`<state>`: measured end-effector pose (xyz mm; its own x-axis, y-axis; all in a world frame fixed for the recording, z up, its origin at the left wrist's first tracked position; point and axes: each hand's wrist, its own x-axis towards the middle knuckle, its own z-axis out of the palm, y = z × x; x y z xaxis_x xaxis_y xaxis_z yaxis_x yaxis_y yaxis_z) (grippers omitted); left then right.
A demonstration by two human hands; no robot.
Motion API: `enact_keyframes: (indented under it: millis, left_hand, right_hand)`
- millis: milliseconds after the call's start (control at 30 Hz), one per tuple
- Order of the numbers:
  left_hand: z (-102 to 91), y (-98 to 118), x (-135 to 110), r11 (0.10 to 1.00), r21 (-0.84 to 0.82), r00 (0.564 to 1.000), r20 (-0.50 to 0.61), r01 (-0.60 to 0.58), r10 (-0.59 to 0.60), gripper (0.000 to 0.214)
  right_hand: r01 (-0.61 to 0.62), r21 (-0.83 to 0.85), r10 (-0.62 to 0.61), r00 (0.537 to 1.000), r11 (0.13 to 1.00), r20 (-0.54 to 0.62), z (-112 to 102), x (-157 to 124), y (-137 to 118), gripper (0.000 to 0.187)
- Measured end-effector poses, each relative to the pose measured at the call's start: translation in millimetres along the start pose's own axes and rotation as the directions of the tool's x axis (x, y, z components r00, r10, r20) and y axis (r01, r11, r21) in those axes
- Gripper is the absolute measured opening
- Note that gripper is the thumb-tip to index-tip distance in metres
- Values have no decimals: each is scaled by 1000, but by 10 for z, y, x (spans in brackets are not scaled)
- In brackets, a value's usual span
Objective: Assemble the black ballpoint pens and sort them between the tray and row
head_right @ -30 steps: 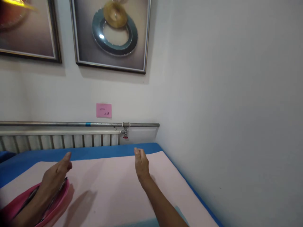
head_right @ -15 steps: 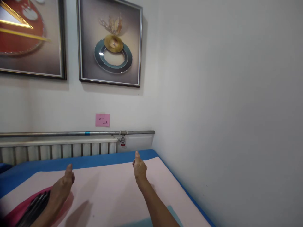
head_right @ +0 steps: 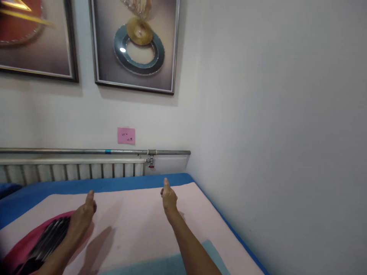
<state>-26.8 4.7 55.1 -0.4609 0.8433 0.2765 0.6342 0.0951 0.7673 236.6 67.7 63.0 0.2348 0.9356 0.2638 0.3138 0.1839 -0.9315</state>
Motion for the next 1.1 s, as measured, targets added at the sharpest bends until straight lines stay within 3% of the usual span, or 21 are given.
enact_keyframes:
  millis: [167, 333, 467, 600, 733, 800, 867, 933, 967, 1033, 1100]
  left_hand:
    - [-139, -156, 187, 978, 206, 999, -44, 16, -7, 55]
    - [-369, -559, 387, 900, 422, 993, -17, 111, -114, 39]
    - [-268, -730, 411, 824, 559, 985, 65, 96, -159, 23]
    - [-62, -794, 434, 773, 629, 978, 96, 84, -184, 22]
    - [-62, -728, 481, 768, 634, 978, 87, 92, -189, 31]
    - [-67, -588, 499, 864, 491, 979, 90, 115, -181, 34]
    - [10, -391, 493, 981, 105, 972, 150, 166, -180, 32]
    - [183, -196, 440, 915, -313, 939, 307, 253, -155, 29]
    - [295, -122, 393, 852, -422, 909, 393, 310, -136, 28]
    - [524, -52, 273, 767, -496, 841, 531, 408, -104, 27]
    - [714, -90, 150, 722, -511, 795, 599, 467, -90, 26]
  right_hand:
    - [-89, 52, 87, 996, 995, 37, 310, 88, 25, 53]
    - [-195, 119, 159, 952, 973, 260, 893, 122, 160, 31]
    - [-313, 115, 248, 889, 943, 386, 1268, 6, 394, 20]
    - [-363, 119, 279, 855, 924, 438, 1348, -7, 581, 15]
    - [-379, 150, 276, 845, 913, 457, 1273, 103, 609, 11]
    - [-377, 180, 259, 847, 909, 465, 1258, 135, 562, 10]
    - [-370, 222, 224, 841, 902, 492, 1270, 122, 486, 10]
    - [-363, 269, 175, 826, 892, 536, 1297, 76, 406, 16]
    - [-364, 294, 149, 815, 884, 560, 1312, 49, 373, 22]
    - [-388, 352, 108, 788, 851, 606, 1337, 4, 338, 33]
    - [-430, 410, 88, 769, 805, 633, 1352, -15, 345, 36]
